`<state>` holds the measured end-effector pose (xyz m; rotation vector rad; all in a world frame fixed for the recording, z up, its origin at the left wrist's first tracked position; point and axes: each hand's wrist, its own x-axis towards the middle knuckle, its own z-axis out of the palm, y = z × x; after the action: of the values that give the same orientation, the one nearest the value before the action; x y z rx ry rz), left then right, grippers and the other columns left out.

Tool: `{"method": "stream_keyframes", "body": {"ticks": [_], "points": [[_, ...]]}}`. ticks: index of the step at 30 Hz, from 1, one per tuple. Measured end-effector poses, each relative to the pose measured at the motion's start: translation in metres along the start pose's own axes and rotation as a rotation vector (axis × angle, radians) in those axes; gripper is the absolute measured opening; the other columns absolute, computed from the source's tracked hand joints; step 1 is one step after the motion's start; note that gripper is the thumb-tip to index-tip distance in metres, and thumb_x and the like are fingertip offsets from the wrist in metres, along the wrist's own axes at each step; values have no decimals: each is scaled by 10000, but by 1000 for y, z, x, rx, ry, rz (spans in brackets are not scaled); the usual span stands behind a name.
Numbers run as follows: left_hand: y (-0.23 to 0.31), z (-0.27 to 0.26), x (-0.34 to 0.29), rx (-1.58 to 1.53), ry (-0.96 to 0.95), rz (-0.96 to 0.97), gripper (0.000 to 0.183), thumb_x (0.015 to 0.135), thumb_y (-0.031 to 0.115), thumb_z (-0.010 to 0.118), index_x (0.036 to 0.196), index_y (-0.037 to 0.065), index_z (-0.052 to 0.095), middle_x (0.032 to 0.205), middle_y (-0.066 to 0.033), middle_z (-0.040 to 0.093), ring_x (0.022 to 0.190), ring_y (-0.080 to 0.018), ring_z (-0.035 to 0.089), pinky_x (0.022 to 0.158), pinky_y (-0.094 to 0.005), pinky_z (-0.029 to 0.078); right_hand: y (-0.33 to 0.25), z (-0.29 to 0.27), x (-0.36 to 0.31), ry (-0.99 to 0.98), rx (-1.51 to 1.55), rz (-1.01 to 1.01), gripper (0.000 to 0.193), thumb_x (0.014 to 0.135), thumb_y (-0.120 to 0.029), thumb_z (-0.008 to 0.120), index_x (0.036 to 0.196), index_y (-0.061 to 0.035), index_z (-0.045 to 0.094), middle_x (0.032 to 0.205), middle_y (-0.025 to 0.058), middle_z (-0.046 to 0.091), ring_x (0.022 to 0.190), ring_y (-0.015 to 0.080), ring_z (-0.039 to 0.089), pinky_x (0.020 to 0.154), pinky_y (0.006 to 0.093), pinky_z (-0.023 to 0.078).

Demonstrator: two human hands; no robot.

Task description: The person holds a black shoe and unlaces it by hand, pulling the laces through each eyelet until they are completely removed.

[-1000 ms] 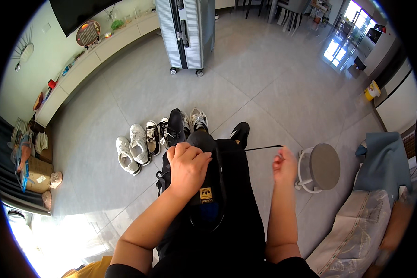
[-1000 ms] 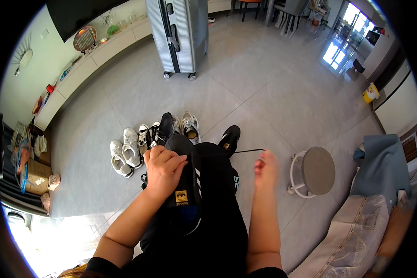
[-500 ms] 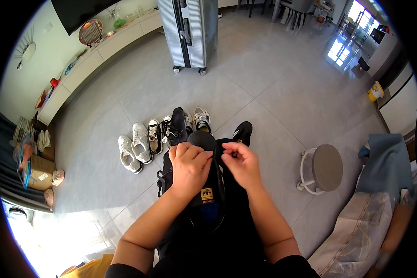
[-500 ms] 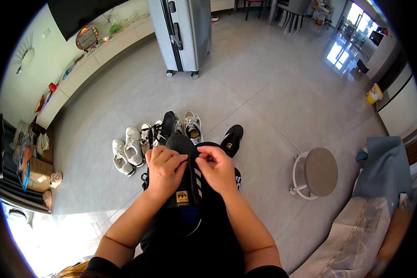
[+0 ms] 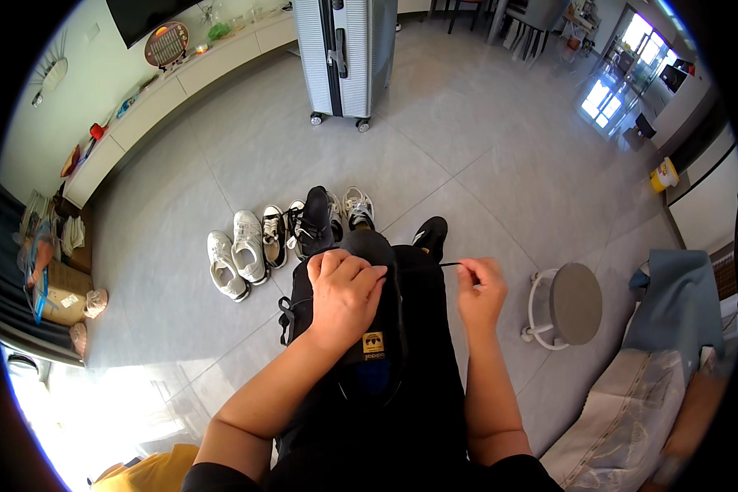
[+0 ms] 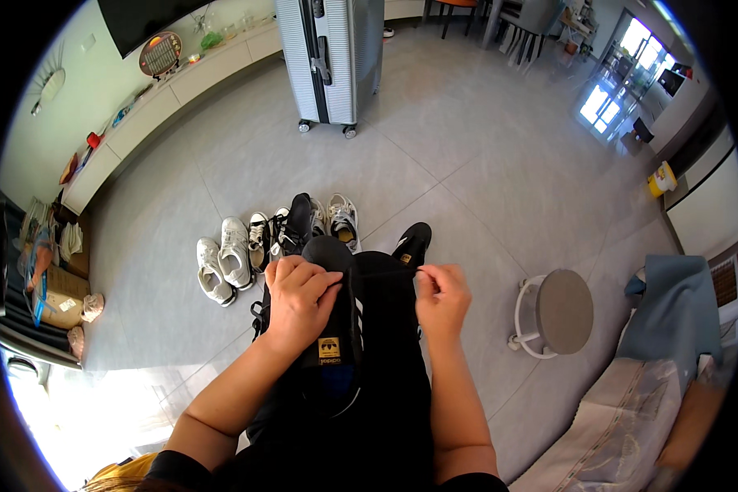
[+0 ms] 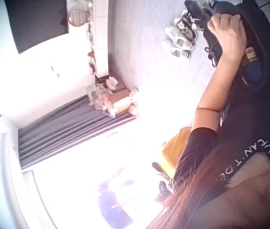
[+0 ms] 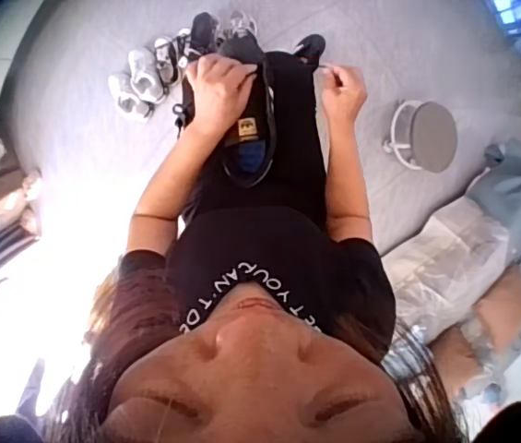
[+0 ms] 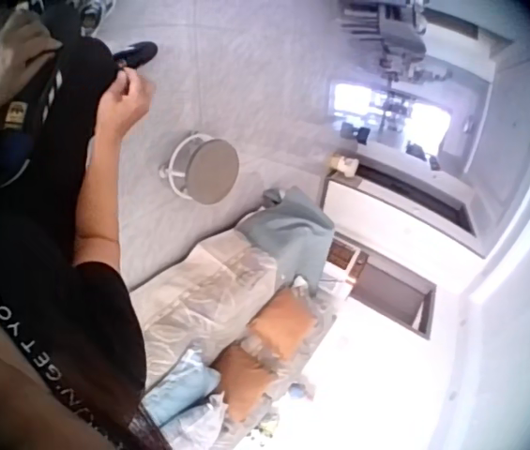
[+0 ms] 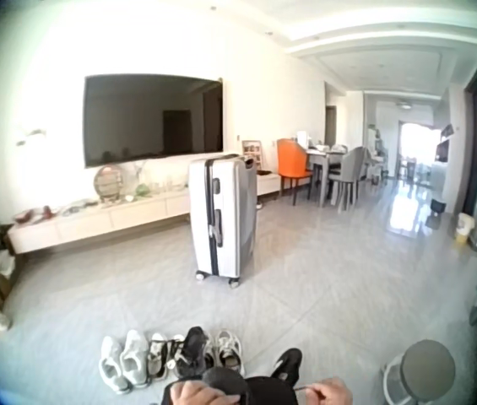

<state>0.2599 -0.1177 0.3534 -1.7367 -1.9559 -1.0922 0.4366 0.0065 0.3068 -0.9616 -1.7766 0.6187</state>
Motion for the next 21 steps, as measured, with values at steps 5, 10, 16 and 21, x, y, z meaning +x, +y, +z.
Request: {"method": "stream_keyframes", "body": {"ticks": [5,10,16,21], "points": [[0,0,0,-12,17,-2,192,616,70,749,791,110,684,769,8,598,860,-221,528,792,-382,353,37,-25,7,131,-112,77,68,770,-3,663,834,-27,663,746,53,565,613,140,531,568,255,437],[0,0,1,-3,12,-1,191,613,66,748,786,112,682,768,9,597,861,-219,529,798,-391,353,27,-32,16,146,319,418,138,782,-16,664,918,-24,683,741,18,545,624,94,492,567,239,404],[0,1,1,-4,1,-8,196,618,67,735,801,110,676,779,9,601,872,-219,529,819,-396,351,-46,6,13,-350,260,5,232,769,-60,686,1000,-53,677,712,14,516,579,90,460,536,236,393],[1,-1,0,4,-7,-23,202,623,70,726,815,109,676,790,4,605,881,-223,528,829,-397,349,-45,30,3,-478,188,80,159,743,-42,682,902,-35,679,722,58,554,589,146,544,536,262,437]]}}
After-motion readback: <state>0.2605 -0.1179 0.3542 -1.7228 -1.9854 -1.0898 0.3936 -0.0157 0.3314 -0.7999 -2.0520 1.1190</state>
